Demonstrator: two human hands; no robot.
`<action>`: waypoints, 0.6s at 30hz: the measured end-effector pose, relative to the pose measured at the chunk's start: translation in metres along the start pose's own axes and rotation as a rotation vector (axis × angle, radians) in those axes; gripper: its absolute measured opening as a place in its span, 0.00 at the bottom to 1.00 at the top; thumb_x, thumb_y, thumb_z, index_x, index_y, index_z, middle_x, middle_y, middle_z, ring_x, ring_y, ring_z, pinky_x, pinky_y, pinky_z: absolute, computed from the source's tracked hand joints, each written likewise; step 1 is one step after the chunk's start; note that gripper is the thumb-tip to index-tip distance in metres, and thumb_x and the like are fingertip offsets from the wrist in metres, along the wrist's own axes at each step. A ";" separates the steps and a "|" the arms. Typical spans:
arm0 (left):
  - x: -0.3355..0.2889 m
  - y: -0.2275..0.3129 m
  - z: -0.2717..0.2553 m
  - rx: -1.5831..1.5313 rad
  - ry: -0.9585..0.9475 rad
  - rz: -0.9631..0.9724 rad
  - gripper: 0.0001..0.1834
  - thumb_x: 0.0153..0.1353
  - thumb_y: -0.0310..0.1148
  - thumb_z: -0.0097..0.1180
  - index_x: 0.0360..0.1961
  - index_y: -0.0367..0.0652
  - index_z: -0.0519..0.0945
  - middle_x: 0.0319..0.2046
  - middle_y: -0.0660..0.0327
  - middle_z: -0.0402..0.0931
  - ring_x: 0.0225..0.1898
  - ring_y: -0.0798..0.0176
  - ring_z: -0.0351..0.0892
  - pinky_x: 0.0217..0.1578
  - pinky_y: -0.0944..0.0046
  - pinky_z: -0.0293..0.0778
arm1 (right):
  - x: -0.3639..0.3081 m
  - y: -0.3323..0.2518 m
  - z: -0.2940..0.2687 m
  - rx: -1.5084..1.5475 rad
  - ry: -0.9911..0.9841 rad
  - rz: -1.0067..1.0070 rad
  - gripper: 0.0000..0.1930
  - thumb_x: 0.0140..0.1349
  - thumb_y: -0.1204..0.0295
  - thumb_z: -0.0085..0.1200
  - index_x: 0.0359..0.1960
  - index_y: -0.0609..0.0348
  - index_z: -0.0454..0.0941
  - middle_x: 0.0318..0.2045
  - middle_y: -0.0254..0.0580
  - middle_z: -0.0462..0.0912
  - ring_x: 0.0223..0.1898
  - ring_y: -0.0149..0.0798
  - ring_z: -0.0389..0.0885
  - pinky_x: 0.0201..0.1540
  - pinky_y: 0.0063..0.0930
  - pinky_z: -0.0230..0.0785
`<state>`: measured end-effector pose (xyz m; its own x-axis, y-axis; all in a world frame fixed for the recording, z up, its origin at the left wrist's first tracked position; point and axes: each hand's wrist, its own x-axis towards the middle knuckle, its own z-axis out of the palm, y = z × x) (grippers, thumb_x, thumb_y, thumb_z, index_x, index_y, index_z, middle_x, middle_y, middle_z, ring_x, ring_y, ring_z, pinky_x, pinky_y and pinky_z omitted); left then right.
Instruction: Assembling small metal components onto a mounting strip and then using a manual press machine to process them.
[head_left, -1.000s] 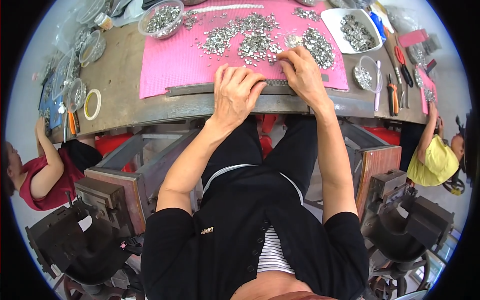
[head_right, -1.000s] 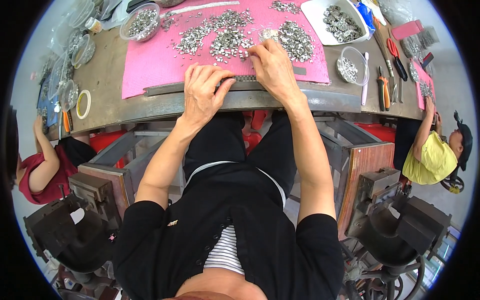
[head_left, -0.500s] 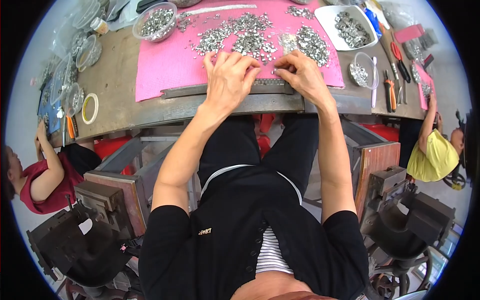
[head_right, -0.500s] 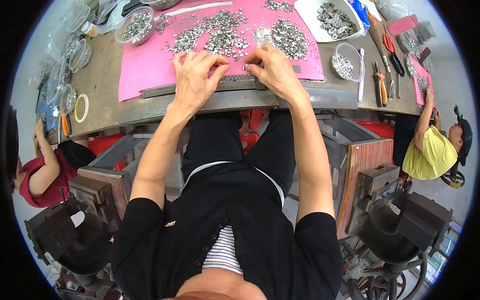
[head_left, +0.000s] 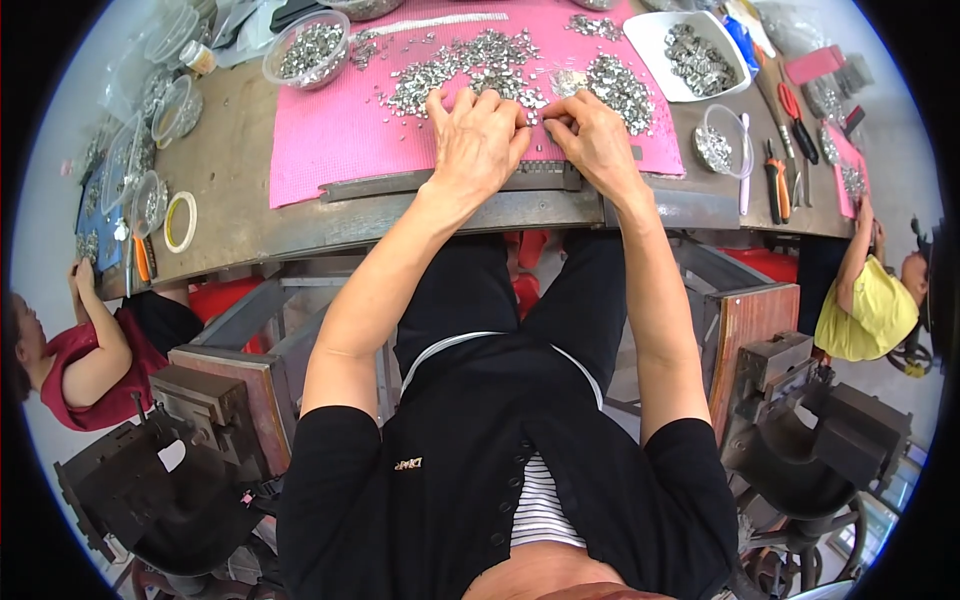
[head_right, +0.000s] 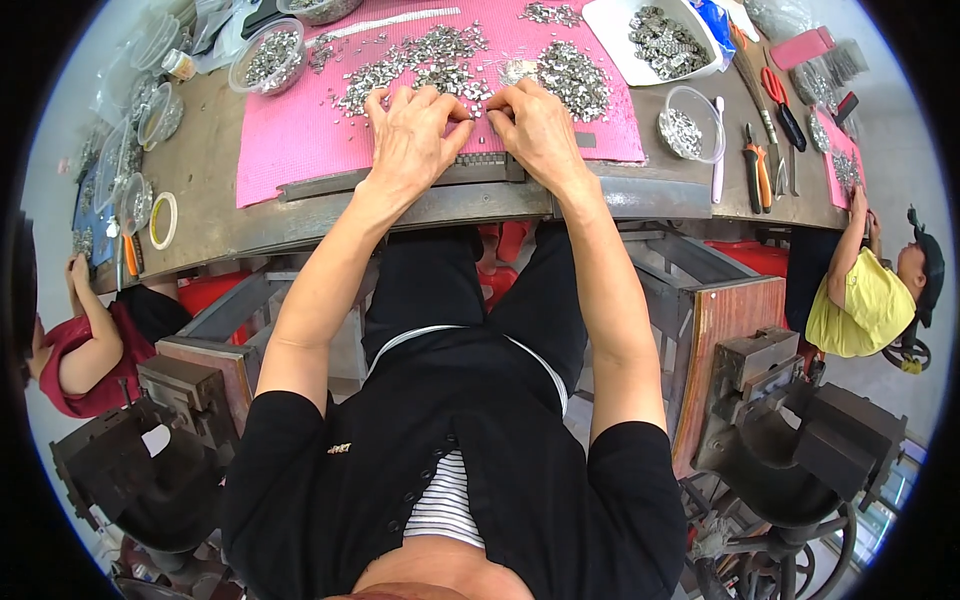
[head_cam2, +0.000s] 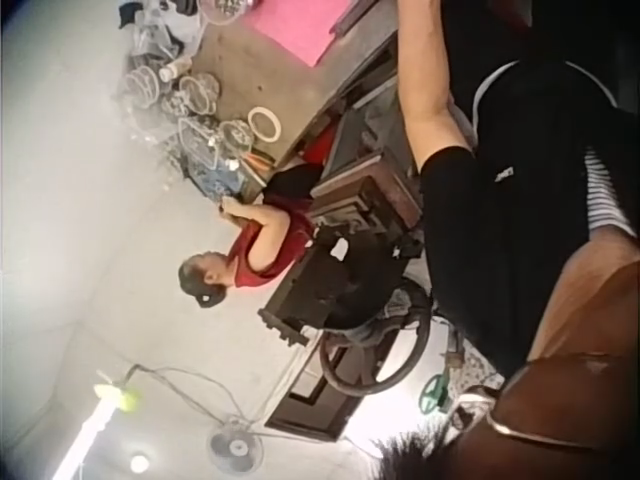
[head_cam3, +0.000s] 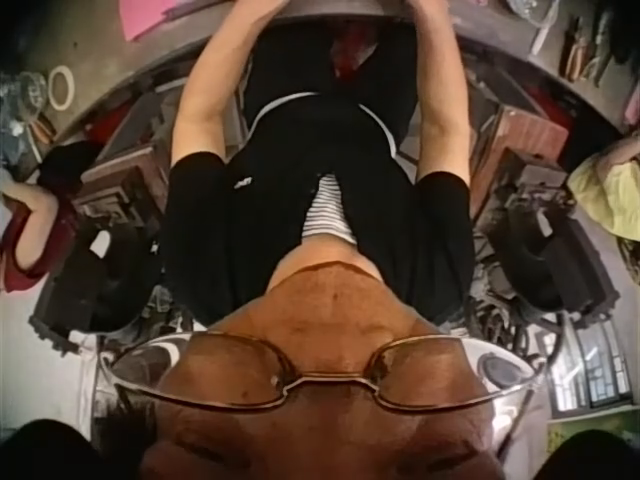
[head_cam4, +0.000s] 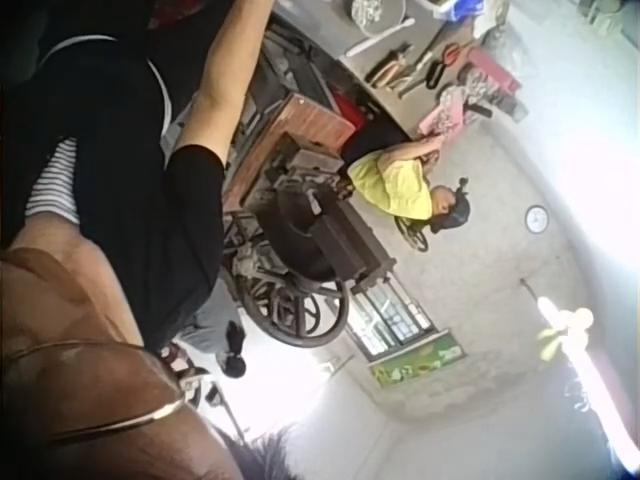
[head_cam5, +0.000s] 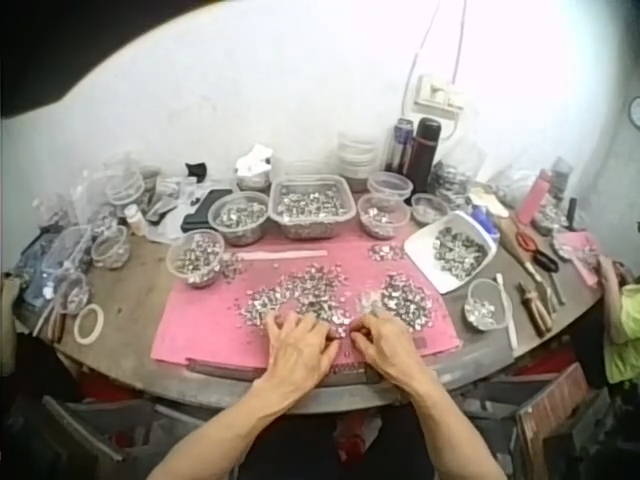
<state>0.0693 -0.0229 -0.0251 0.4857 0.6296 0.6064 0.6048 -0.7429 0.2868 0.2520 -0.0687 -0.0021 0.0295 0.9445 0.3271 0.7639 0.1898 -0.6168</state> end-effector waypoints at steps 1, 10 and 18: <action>0.000 0.000 0.000 -0.005 -0.001 0.000 0.05 0.57 0.37 0.66 0.31 0.49 0.84 0.32 0.64 0.78 0.41 0.56 0.75 0.57 0.38 0.56 | 0.001 0.001 0.001 0.001 0.000 0.000 0.07 0.60 0.74 0.63 0.36 0.65 0.84 0.31 0.49 0.81 0.35 0.52 0.83 0.40 0.43 0.76; -0.001 -0.002 -0.021 -0.159 -0.059 -0.003 0.06 0.57 0.36 0.68 0.34 0.49 0.85 0.31 0.67 0.80 0.39 0.60 0.78 0.59 0.45 0.58 | 0.004 0.011 0.000 -0.101 -0.036 -0.182 0.06 0.59 0.75 0.62 0.35 0.64 0.81 0.31 0.48 0.81 0.33 0.52 0.82 0.39 0.44 0.75; -0.030 0.003 -0.041 -0.229 -0.087 0.029 0.09 0.54 0.33 0.69 0.34 0.45 0.83 0.32 0.63 0.79 0.38 0.58 0.77 0.57 0.52 0.63 | -0.035 -0.024 -0.002 -0.005 -0.037 -0.300 0.08 0.57 0.79 0.64 0.38 0.61 0.80 0.36 0.42 0.79 0.37 0.46 0.79 0.43 0.37 0.69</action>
<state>0.0306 -0.0533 -0.0126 0.5598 0.6169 0.5532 0.4358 -0.7870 0.4366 0.2344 -0.1069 0.0026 -0.2211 0.8558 0.4677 0.7383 0.4602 -0.4931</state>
